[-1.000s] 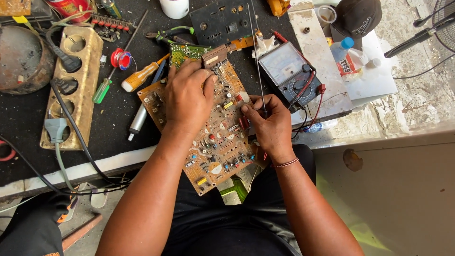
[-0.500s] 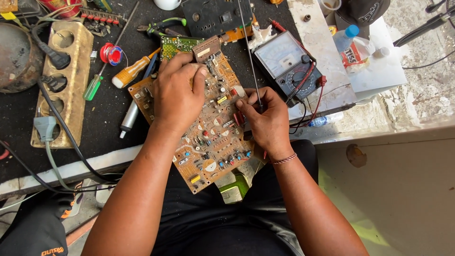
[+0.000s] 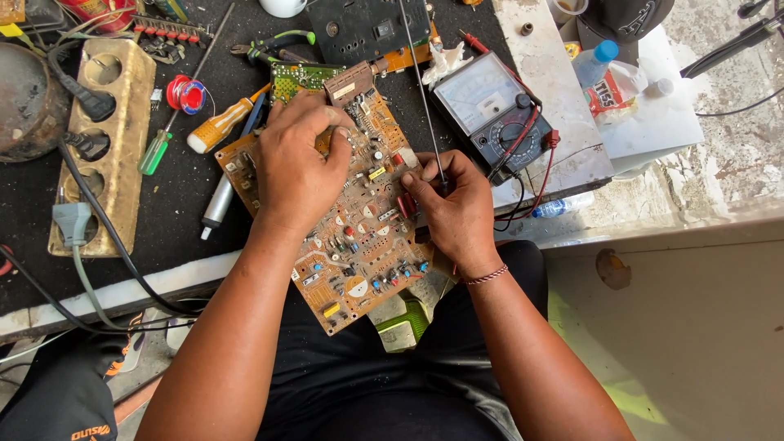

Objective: The person uses a soldering iron and a multimeter to work on a green circuit board. They flip the board over to access different sides, probe various components with the multimeter leads, and handle small electronic parts on the workbench.

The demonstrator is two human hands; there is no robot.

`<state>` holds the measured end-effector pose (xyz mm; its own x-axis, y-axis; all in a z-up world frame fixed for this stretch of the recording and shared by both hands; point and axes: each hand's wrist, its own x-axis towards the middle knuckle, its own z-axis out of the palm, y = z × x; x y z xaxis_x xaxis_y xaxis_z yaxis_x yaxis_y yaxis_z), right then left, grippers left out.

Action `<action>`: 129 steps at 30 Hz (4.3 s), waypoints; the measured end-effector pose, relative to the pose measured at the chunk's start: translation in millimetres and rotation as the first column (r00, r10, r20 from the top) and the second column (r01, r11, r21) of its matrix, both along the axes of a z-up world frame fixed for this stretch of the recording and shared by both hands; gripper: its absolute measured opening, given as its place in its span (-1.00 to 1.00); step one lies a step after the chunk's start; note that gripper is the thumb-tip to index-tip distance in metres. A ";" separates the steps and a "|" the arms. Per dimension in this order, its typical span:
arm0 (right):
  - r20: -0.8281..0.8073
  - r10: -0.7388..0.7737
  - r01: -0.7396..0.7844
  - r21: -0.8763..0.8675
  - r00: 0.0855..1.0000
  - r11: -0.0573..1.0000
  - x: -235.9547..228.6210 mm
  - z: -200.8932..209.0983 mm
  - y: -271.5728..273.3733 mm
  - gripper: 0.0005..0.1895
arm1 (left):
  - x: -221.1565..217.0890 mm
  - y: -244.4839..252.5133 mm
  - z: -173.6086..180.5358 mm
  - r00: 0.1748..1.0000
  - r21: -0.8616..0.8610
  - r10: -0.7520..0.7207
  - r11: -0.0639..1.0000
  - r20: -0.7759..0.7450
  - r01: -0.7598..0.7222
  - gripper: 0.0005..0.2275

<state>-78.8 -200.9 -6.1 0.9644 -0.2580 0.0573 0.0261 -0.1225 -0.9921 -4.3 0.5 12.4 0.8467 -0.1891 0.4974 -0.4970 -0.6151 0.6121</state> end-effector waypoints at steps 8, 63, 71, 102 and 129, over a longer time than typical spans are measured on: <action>-0.005 -0.002 0.002 -0.012 1.000 1.000 0.5 0.1 0.0 -0.76 | -8.1 -2.1 13.1 1.000 0.042 0.011 0.999 0.005 -0.011 -0.89; -0.033 0.126 -0.087 0.556 0.991 0.827 -44.3 65.3 -46.1 -0.48 | -107.5 128.7 74.9 0.653 -0.357 -0.355 0.924 -0.669 0.137 -0.47; -0.095 0.305 -0.206 0.550 0.947 0.810 -70.8 36.4 -44.6 -0.63 | 6.7 72.8 153.7 0.524 0.294 -0.046 0.786 -0.850 0.544 -0.67; -0.380 -0.134 0.291 0.392 0.915 0.873 -108.9 -20.9 -11.9 -0.74 | -72.2 4.1 13.5 0.958 0.523 -0.274 0.806 -0.086 0.277 -0.36; -0.251 -0.063 -0.175 -0.811 0.966 0.558 -184.7 142.1 -73.7 -0.71 | -70.5 6.9 11.5 0.947 0.431 -0.306 0.845 -0.099 0.318 -0.43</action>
